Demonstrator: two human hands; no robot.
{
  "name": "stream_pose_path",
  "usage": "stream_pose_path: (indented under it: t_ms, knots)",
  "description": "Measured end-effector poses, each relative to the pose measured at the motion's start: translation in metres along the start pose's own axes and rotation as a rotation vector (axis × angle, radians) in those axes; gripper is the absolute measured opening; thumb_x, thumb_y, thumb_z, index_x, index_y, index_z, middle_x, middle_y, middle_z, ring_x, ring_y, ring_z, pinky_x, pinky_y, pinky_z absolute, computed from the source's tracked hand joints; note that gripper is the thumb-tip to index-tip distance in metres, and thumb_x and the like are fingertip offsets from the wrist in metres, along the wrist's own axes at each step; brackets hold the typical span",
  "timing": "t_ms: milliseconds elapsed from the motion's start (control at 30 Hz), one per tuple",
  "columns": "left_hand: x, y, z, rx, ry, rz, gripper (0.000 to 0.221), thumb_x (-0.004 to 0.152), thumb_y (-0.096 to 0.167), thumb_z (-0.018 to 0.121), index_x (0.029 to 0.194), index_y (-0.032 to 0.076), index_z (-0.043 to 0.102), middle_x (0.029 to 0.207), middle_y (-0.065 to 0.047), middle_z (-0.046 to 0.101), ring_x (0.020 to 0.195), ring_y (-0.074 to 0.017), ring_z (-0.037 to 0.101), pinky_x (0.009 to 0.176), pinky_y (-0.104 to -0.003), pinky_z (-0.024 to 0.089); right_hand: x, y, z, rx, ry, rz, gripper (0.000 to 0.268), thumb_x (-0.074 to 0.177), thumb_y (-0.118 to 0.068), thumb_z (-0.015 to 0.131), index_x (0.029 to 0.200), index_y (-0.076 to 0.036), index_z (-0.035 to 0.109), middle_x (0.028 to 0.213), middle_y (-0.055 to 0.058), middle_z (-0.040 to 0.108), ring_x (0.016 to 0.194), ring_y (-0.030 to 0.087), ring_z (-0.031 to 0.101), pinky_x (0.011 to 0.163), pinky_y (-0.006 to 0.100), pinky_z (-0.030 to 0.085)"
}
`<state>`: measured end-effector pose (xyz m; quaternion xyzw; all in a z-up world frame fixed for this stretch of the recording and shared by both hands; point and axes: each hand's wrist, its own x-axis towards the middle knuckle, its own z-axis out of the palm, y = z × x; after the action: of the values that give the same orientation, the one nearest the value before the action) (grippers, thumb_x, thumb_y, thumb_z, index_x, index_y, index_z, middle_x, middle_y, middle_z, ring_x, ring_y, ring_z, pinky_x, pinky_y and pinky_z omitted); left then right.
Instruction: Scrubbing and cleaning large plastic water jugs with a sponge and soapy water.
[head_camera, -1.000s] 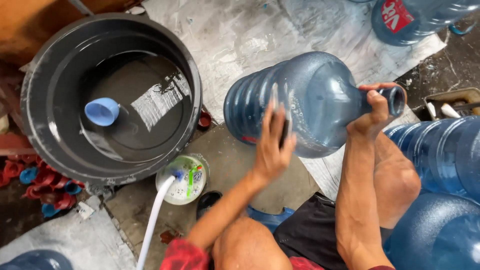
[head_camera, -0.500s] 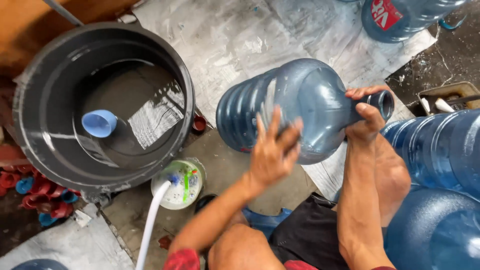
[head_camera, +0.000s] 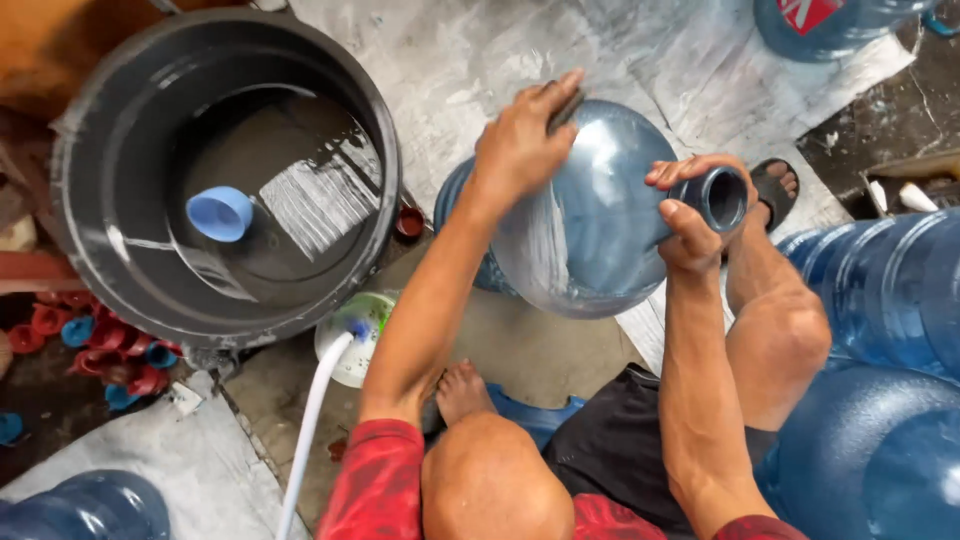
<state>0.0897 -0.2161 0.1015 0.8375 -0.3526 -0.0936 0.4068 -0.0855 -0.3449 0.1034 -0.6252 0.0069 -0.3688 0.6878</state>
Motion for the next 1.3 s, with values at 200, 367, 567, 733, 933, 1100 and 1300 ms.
stream_pose_path:
  t_ms: [200,367,567,733,933,1100,1300]
  knots:
    - [-0.126,0.054,0.023,0.322,0.014,0.314,0.07,0.075,0.017,0.065,0.138,0.037,0.041,0.153,-0.011,0.029,0.135,-0.0574,0.027,0.095,-0.079,0.031,0.015,0.004,-0.006,-0.084,0.277,-0.041,0.025,0.074,-0.01,0.054,0.099,-0.008,0.049,0.088,0.006,0.054,0.082,0.02,0.058,0.087,0.035,0.05]
    - [-0.066,0.022,0.017,0.354,0.078,0.203,0.067,0.082,0.028,0.061,0.141,0.038,0.033,0.151,-0.013,0.031,0.13,-0.0489,0.038,0.089,-0.069,0.04,0.011,-0.005,0.022,-0.141,0.183,-0.005,0.025,0.074,-0.006,0.055,0.098,-0.008,0.049,0.087,0.007,0.059,0.086,0.018,0.058,0.088,0.03,0.047]
    - [-0.119,0.042,0.042,0.48,0.192,0.339,0.062,0.091,0.024,0.055,0.146,0.012,0.03,0.153,-0.018,0.026,0.137,-0.0387,0.041,0.105,-0.058,0.035,0.04,-0.006,0.041,-0.138,0.28,0.052,0.025,0.077,0.001,0.066,0.096,-0.01,0.053,0.089,0.003,0.059,0.085,0.013,0.058,0.082,0.026,0.046]
    - [-0.091,0.028,0.041,0.617,0.329,0.37,0.053,0.094,0.026,0.056,0.14,0.008,0.038,0.142,-0.02,0.039,0.123,-0.0353,0.051,0.093,-0.055,0.049,0.036,-0.003,0.042,-0.177,0.271,0.116,0.024,0.075,0.001,0.068,0.093,-0.011,0.057,0.087,0.001,0.062,0.08,0.011,0.056,0.08,0.025,0.048]
    - [-0.098,0.027,0.04,0.404,0.197,0.49,0.054,0.089,0.014,0.058,0.14,0.01,0.042,0.149,-0.017,0.033,0.137,-0.0343,0.041,0.103,-0.055,0.041,0.05,0.008,0.045,-0.2,0.374,-0.005,0.025,0.074,0.004,0.068,0.093,-0.008,0.056,0.086,0.003,0.06,0.08,0.012,0.058,0.078,0.026,0.049]
    - [-0.033,0.014,0.001,0.683,0.376,0.391,0.04,0.086,0.023,0.055,0.116,-0.004,0.062,0.134,-0.018,0.046,0.129,-0.0367,0.036,0.091,-0.049,0.038,0.041,-0.002,0.065,-0.325,0.341,-0.129,0.021,0.078,-0.001,0.068,0.093,-0.009,0.055,0.086,0.002,0.059,0.076,0.011,0.051,0.074,0.025,0.045]
    - [-0.079,-0.005,0.056,0.558,0.405,0.409,0.053,0.088,0.028,0.049,0.141,0.03,0.04,0.146,-0.011,0.039,0.132,-0.0402,0.04,0.095,-0.073,0.034,0.043,0.025,0.044,-0.331,0.385,-0.154,0.028,0.069,0.009,0.078,0.089,0.0,0.06,0.076,0.012,0.062,0.075,0.013,0.062,0.06,0.027,0.049]
